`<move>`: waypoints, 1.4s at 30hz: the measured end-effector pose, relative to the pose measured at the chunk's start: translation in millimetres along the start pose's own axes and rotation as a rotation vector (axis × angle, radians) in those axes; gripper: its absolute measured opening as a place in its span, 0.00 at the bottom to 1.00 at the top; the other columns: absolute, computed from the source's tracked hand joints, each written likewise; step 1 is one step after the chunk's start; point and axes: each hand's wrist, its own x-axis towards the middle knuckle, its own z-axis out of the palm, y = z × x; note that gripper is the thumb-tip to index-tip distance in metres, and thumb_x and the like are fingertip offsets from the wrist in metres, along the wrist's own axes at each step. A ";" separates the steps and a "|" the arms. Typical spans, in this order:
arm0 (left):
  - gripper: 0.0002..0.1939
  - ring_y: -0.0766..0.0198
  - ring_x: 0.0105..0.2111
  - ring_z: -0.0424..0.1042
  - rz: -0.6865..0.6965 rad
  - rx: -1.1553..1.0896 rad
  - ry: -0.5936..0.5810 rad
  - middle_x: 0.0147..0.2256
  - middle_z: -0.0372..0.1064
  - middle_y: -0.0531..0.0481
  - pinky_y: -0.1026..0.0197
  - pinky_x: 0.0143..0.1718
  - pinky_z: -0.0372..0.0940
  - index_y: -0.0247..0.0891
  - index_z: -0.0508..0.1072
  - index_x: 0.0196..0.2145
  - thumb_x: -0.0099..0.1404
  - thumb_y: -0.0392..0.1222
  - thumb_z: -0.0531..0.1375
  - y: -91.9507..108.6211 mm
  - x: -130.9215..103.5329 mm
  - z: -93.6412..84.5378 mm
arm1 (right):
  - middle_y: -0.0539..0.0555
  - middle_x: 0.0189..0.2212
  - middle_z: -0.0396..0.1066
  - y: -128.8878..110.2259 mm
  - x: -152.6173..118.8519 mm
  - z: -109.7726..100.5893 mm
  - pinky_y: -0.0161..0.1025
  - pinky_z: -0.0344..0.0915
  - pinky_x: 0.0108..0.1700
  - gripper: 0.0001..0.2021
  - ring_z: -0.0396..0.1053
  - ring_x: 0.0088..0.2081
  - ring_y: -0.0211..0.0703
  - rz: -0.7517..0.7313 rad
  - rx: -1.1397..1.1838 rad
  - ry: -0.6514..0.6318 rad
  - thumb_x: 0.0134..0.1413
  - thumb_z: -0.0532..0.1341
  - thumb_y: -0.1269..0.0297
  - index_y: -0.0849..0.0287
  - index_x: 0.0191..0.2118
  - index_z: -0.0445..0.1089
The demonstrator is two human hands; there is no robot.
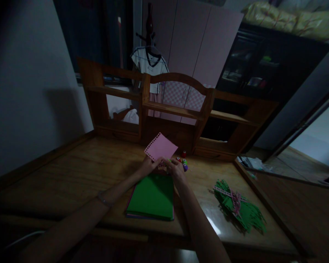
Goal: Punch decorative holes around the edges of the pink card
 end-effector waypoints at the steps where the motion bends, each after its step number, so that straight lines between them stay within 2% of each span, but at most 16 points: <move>1: 0.16 0.58 0.46 0.71 0.004 0.011 0.000 0.44 0.74 0.43 0.58 0.48 0.66 0.33 0.73 0.44 0.62 0.44 0.56 -0.5 0.2 0.1 | 0.50 0.22 0.71 0.3 0.4 0.0 0.34 0.54 0.21 0.11 0.61 0.19 0.35 -0.001 -0.009 0.001 0.39 0.69 0.55 0.57 0.28 0.74; 6: 0.16 0.58 0.46 0.71 0.022 0.034 0.006 0.45 0.73 0.44 0.58 0.49 0.66 0.35 0.72 0.46 0.62 0.43 0.56 -2.6 1.0 1.3 | 0.51 0.22 0.70 -0.3 -0.4 0.9 0.34 0.56 0.22 0.12 0.62 0.19 0.35 -0.013 -0.045 0.009 0.39 0.68 0.55 0.58 0.26 0.73; 13: 0.16 0.58 0.46 0.71 0.012 0.040 0.032 0.44 0.73 0.44 0.56 0.49 0.66 0.35 0.73 0.45 0.62 0.44 0.56 -4.4 2.4 1.6 | 0.47 0.17 0.65 5.3 3.3 -3.1 0.33 0.52 0.20 0.15 0.56 0.16 0.32 -0.019 -0.059 0.038 0.38 0.69 0.52 0.59 0.28 0.73; 18: 0.16 0.57 0.45 0.72 -0.032 0.018 0.048 0.44 0.73 0.43 0.57 0.48 0.67 0.35 0.73 0.43 0.62 0.46 0.55 -3.9 2.6 0.6 | 0.49 0.22 0.69 7.0 7.8 -2.6 0.32 0.52 0.20 0.15 0.56 0.17 0.30 -0.030 -0.039 0.022 0.38 0.69 0.52 0.59 0.30 0.74; 22: 0.13 0.57 0.46 0.71 -0.043 0.031 0.059 0.38 0.75 0.45 0.55 0.48 0.67 0.36 0.74 0.39 0.62 0.46 0.56 -3.6 2.5 -0.2 | 0.51 0.26 0.71 7.6 8.8 -2.8 0.32 0.54 0.21 0.14 0.59 0.19 0.31 -0.039 -0.046 0.008 0.40 0.67 0.53 0.58 0.30 0.74; 31: 0.12 0.55 0.46 0.71 -0.049 0.034 0.116 0.33 0.75 0.45 0.52 0.49 0.67 0.38 0.75 0.35 0.62 0.47 0.56 10.4 1.5 -6.1 | 0.53 0.26 0.71 8.1 10.4 -3.4 0.31 0.57 0.21 0.18 0.60 0.19 0.31 -0.028 -0.012 0.027 0.38 0.69 0.52 0.61 0.33 0.74; 37: 0.13 0.55 0.44 0.72 -0.086 0.009 0.120 0.30 0.75 0.46 0.53 0.46 0.68 0.38 0.75 0.37 0.62 0.49 0.56 11.7 0.9 -7.3 | 0.53 0.26 0.71 4.0 7.6 -0.4 0.32 0.57 0.20 0.18 0.60 0.18 0.32 -0.021 0.005 0.049 0.37 0.69 0.52 0.61 0.32 0.74; 42: 0.18 0.56 0.38 0.74 -0.146 -0.046 0.134 0.35 0.75 0.45 0.56 0.39 0.71 0.36 0.73 0.42 0.63 0.51 0.55 0.7 2.1 -4.1 | 0.52 0.26 0.71 3.3 6.6 0.4 0.31 0.56 0.20 0.18 0.60 0.18 0.30 -0.041 0.033 0.065 0.39 0.69 0.51 0.61 0.33 0.73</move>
